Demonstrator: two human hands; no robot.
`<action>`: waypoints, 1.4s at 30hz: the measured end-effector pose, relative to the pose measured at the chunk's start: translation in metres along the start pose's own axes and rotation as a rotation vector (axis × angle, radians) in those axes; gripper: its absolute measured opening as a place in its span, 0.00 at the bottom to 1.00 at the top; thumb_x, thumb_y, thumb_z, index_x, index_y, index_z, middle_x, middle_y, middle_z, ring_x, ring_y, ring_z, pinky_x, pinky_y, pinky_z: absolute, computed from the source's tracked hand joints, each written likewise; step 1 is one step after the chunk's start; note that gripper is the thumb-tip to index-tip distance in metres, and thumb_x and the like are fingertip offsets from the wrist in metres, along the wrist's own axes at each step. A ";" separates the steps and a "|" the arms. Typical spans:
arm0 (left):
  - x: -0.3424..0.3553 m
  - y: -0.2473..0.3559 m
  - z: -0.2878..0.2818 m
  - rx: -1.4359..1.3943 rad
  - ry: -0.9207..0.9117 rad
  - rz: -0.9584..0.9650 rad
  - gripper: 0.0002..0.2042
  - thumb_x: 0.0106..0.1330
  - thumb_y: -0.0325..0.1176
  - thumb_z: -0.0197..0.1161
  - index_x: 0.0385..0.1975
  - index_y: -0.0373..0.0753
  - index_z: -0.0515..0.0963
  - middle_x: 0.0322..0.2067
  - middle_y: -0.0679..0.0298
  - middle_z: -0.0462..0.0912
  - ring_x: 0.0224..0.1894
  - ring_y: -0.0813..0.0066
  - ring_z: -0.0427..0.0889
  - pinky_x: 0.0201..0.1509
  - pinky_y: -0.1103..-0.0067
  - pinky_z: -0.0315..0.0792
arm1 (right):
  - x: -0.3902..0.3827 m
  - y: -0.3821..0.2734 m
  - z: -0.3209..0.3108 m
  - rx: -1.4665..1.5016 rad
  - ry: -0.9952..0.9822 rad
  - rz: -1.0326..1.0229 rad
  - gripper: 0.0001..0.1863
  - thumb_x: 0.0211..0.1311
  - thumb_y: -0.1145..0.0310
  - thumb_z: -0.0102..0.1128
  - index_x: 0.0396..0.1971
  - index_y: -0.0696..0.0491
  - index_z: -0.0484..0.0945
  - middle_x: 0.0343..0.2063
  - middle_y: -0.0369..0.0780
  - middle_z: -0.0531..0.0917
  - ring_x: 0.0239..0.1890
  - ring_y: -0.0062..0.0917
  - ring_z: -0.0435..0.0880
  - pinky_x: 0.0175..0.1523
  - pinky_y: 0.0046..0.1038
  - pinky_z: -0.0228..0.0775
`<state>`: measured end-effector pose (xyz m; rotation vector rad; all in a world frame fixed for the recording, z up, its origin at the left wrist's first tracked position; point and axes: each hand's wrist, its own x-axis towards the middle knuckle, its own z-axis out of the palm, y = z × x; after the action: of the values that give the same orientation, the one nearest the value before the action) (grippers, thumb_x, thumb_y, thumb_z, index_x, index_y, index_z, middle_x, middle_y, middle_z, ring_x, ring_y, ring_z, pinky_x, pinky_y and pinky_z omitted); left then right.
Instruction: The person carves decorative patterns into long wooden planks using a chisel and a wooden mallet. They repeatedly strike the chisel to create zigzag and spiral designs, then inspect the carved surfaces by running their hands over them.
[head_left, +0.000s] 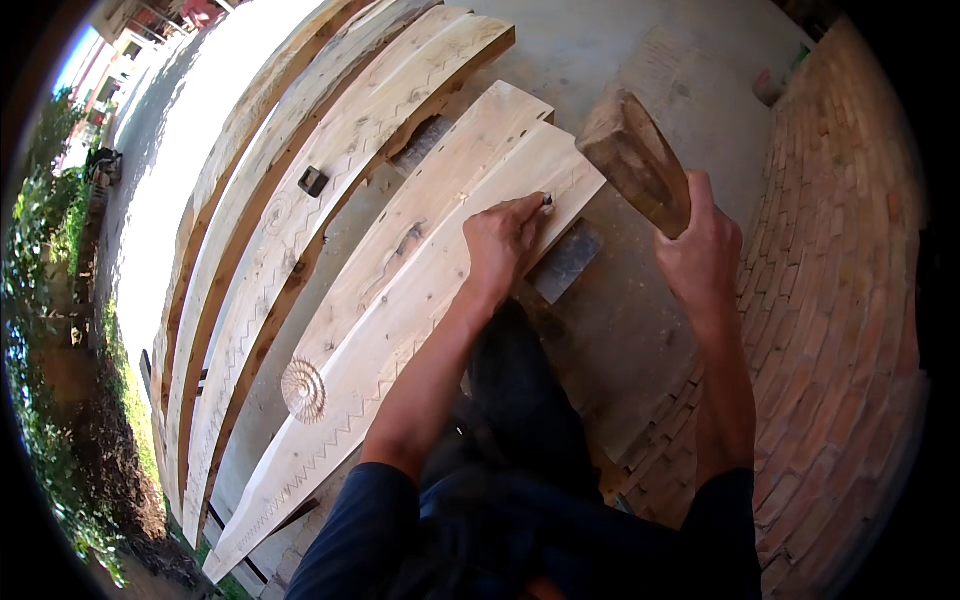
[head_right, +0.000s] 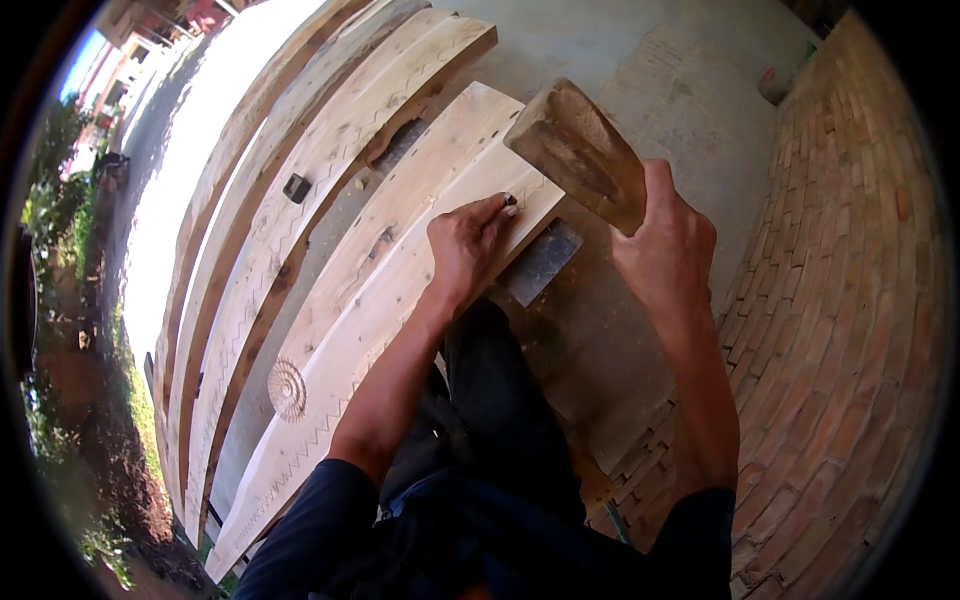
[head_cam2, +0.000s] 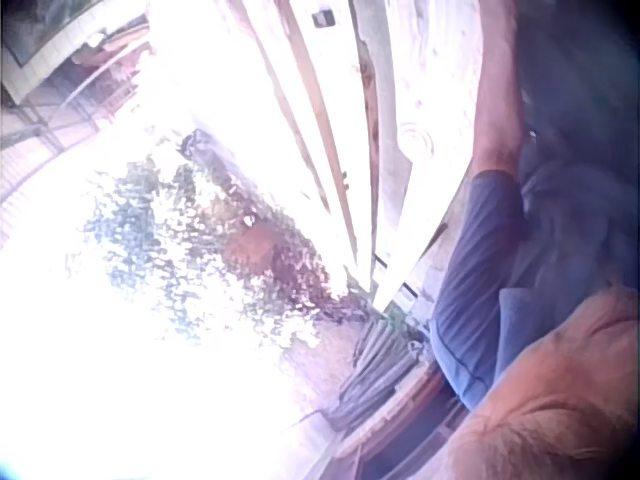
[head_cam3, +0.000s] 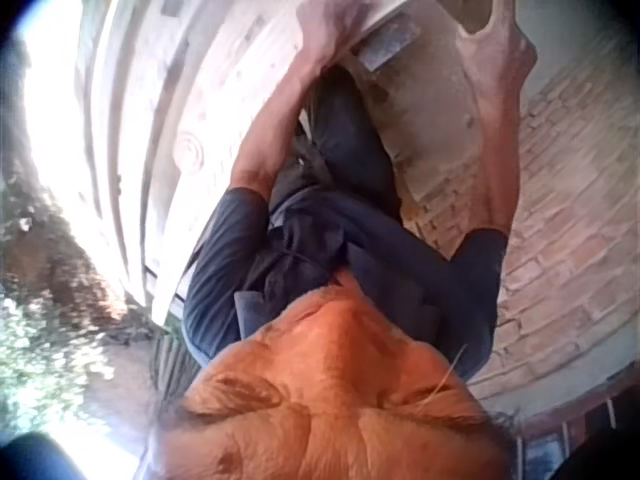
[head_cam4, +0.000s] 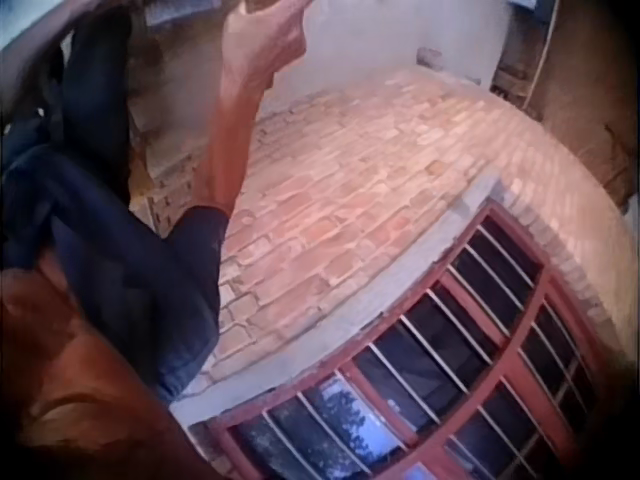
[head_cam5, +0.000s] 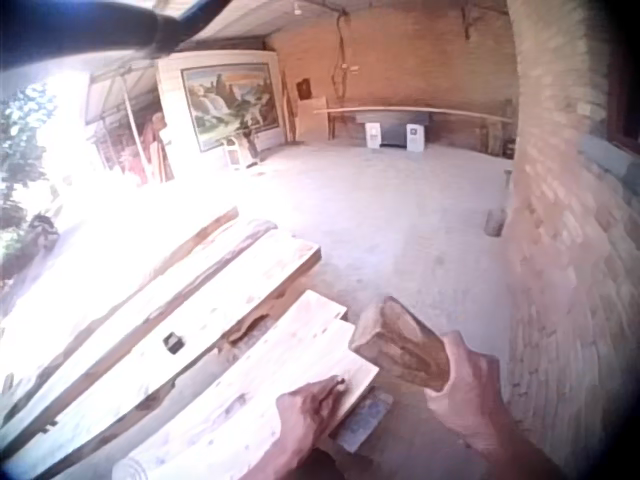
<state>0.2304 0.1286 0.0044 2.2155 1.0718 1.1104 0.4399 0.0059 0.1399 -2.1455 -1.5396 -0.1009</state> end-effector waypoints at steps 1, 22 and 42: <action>0.003 -0.003 0.000 -0.001 0.013 0.005 0.08 0.70 0.33 0.75 0.43 0.37 0.92 0.35 0.50 0.92 0.35 0.52 0.93 0.41 0.68 0.85 | -0.001 -0.008 -0.005 0.128 0.126 -0.003 0.29 0.53 0.78 0.80 0.55 0.56 0.75 0.41 0.52 0.90 0.45 0.52 0.92 0.51 0.45 0.84; -0.020 -0.008 -0.037 -0.507 0.139 -0.416 0.11 0.78 0.32 0.70 0.45 0.28 0.89 0.33 0.63 0.93 0.39 0.82 0.88 0.51 0.82 0.80 | -0.244 -0.006 0.091 0.931 -0.413 0.814 0.19 0.64 0.63 0.79 0.44 0.58 0.80 0.25 0.35 0.82 0.21 0.17 0.81 0.26 0.26 0.73; -0.024 -0.005 -0.034 -0.154 -0.038 -0.236 0.08 0.75 0.31 0.72 0.45 0.33 0.90 0.32 0.59 0.94 0.36 0.83 0.89 0.46 0.81 0.81 | -0.247 0.010 0.121 0.725 -0.444 0.705 0.24 0.60 0.60 0.81 0.47 0.60 0.83 0.37 0.49 0.89 0.41 0.39 0.91 0.47 0.41 0.81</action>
<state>0.1922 0.1140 0.0096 1.9271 1.1566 1.0087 0.3335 -0.1596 -0.0526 -2.0011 -0.7214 1.0536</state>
